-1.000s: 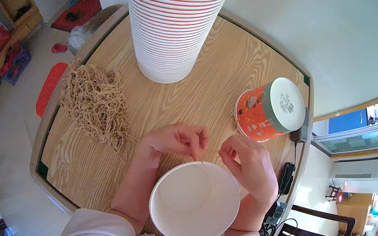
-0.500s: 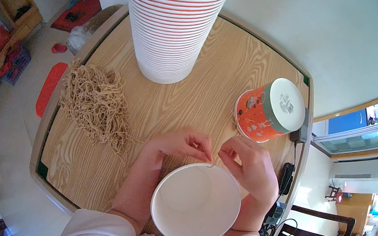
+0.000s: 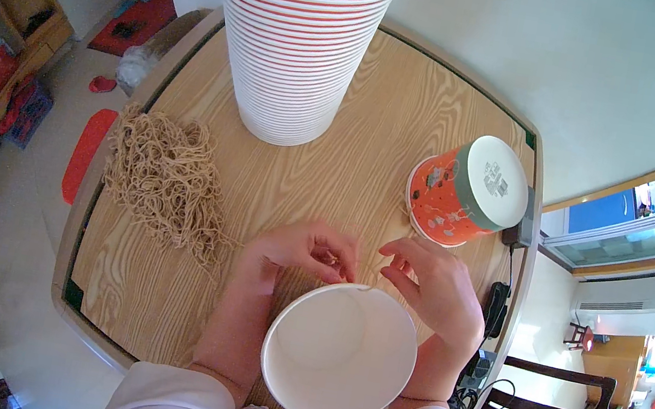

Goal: The person is stretching rubber bands around the rims of paper cups.

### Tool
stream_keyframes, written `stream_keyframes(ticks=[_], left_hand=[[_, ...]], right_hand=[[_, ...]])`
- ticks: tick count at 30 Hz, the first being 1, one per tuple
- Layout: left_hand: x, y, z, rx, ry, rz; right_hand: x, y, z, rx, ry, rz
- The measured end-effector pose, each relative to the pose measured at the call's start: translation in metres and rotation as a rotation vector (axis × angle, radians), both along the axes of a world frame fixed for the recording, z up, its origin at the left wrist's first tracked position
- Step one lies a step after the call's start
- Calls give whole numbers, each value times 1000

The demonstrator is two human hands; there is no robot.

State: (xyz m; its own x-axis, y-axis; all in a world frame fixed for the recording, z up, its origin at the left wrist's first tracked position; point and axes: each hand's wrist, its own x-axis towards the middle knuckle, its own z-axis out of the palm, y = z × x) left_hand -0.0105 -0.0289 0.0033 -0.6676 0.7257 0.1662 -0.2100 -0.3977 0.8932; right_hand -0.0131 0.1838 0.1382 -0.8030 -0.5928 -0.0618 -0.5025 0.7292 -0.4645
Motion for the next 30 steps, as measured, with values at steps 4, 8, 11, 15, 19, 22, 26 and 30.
stream_keyframes(ticks=[4, 8, 11, 15, 19, 22, 26, 30], left_hand=[[-4, 3, 2, -108, 126, -69], [-4, 6, 0, -34, -44, 129], [-5, 9, -2, 11, -19, 301], [-6, 11, 2, 52, -7, 346], [-6, 13, -4, 100, -1, 345], [-6, 14, -4, 118, -14, 346], [-6, 12, -5, 117, -14, 350], [-7, 11, -6, 109, 34, 333]], right_hand=[[1, 0, -1, 22, -6, -15], [-1, 1, -4, 50, -24, -3], [-4, -1, -6, -7, -106, 47], [-2, -5, -6, -24, -106, 91], [-3, -12, -14, -30, -103, 80], [-4, -20, -18, -6, -91, 63], [-4, -19, -16, -71, -129, 23], [-6, -8, -12, -63, -127, 9]])
